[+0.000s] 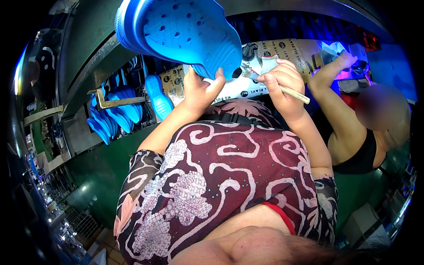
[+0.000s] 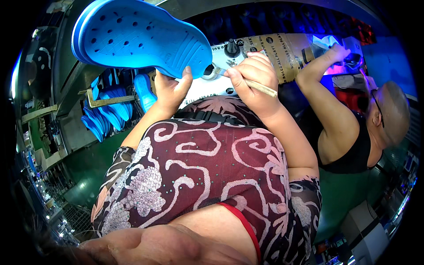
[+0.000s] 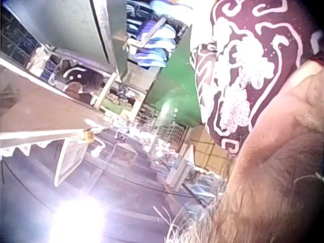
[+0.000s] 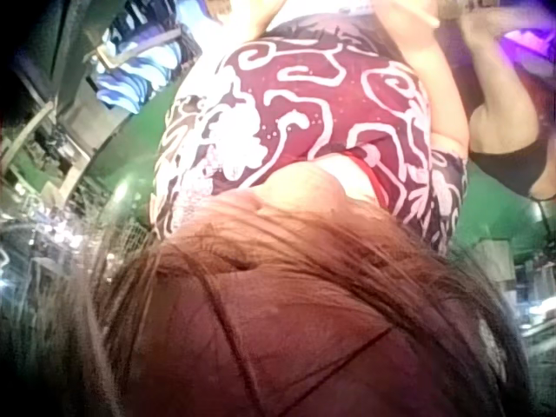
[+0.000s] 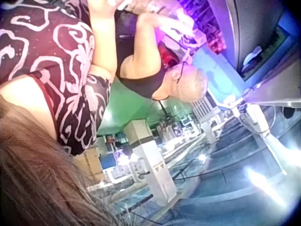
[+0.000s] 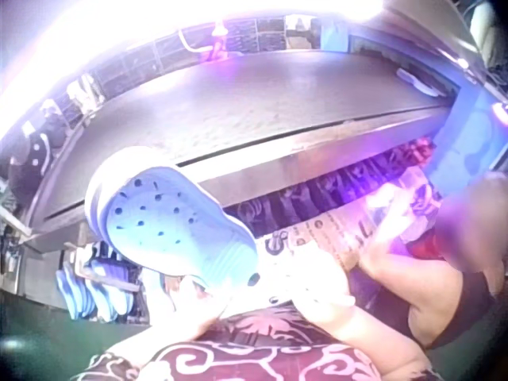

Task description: The person picks up shoe soles, applies adhesive to each sole using a brush dipped in a container, and places the soles onto an overhead conveyor belt.

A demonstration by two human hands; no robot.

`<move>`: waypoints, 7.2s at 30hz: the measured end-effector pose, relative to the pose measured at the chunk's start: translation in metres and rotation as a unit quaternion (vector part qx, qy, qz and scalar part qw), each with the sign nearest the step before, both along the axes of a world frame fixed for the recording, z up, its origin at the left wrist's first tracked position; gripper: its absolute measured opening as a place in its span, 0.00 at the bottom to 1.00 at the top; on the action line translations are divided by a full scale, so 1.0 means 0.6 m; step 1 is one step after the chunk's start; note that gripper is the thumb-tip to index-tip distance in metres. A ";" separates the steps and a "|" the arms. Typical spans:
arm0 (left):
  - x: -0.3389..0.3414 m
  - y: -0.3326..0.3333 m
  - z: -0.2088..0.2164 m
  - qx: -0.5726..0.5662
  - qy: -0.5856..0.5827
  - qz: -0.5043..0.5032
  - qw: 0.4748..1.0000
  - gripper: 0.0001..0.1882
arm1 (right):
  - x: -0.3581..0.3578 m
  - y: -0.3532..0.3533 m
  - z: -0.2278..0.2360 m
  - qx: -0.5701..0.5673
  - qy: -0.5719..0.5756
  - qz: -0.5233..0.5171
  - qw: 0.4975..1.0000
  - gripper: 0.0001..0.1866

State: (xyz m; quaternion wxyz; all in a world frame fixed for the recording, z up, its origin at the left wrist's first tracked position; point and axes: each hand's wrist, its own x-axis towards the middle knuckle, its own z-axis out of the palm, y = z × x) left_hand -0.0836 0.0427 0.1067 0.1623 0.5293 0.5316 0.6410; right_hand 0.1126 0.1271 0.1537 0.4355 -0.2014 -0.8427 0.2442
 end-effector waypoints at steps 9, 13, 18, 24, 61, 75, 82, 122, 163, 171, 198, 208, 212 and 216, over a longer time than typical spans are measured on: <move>-0.009 -0.010 -0.011 -0.024 0.018 -0.039 0.999 0.23 | -0.007 -0.009 -0.003 0.000 -0.013 0.009 1.000 0.09; -0.004 -0.004 -0.007 -0.007 0.010 -0.046 0.999 0.22 | -0.019 -0.007 -0.005 -0.029 0.046 0.009 0.998 0.10; -0.009 0.000 -0.016 0.019 0.011 -0.029 0.999 0.20 | -0.014 -0.004 -0.006 -0.010 -0.009 0.027 1.000 0.10; -0.005 0.002 -0.018 0.035 -0.009 -0.023 0.999 0.18 | -0.022 -0.002 -0.010 -0.017 0.011 0.019 1.000 0.09; 0.182 0.509 0.217 -0.166 -0.229 -0.609 0.741 0.16 | 0.147 -0.054 -0.027 -0.067 0.061 -0.293 0.952 0.09; -0.036 0.198 -0.042 -0.297 -0.118 -0.392 0.863 0.20 | 0.119 -0.049 -0.060 -0.125 0.069 -0.224 0.964 0.10; -0.312 -0.301 -0.349 -0.557 0.239 0.299 0.737 0.29 | 0.084 -0.028 -0.104 -0.223 0.040 -0.108 0.968 0.11; -0.043 -0.146 0.005 -0.100 -0.185 0.101 0.972 0.21 | -0.100 -0.027 0.022 -0.111 0.018 0.186 0.976 0.10; -0.034 -0.065 0.000 -0.022 0.028 0.078 0.996 0.16 | -0.061 -0.020 -0.006 -0.005 -0.043 0.104 0.994 0.11; -0.019 -0.064 0.004 -0.018 0.001 0.064 0.998 0.16 | -0.061 -0.022 -0.011 -0.032 0.020 0.088 0.995 0.12; 0.112 0.156 0.180 -0.357 -0.220 -0.481 0.770 0.39 | 0.224 -0.010 -0.055 -0.084 0.097 -0.213 0.969 0.11; 0.397 0.656 0.286 -0.219 -0.511 -0.469 0.686 0.21 | 0.233 -0.033 -0.043 -0.105 0.085 -0.256 0.957 0.12; 0.308 0.494 0.235 -0.174 -0.427 -0.489 0.741 0.25 | 0.226 -0.019 -0.041 -0.141 0.105 -0.250 0.952 0.12; 0.078 0.323 0.197 -0.204 -0.202 -0.450 0.846 0.38 | 0.190 -0.001 -0.064 -0.184 0.112 -0.231 0.949 0.10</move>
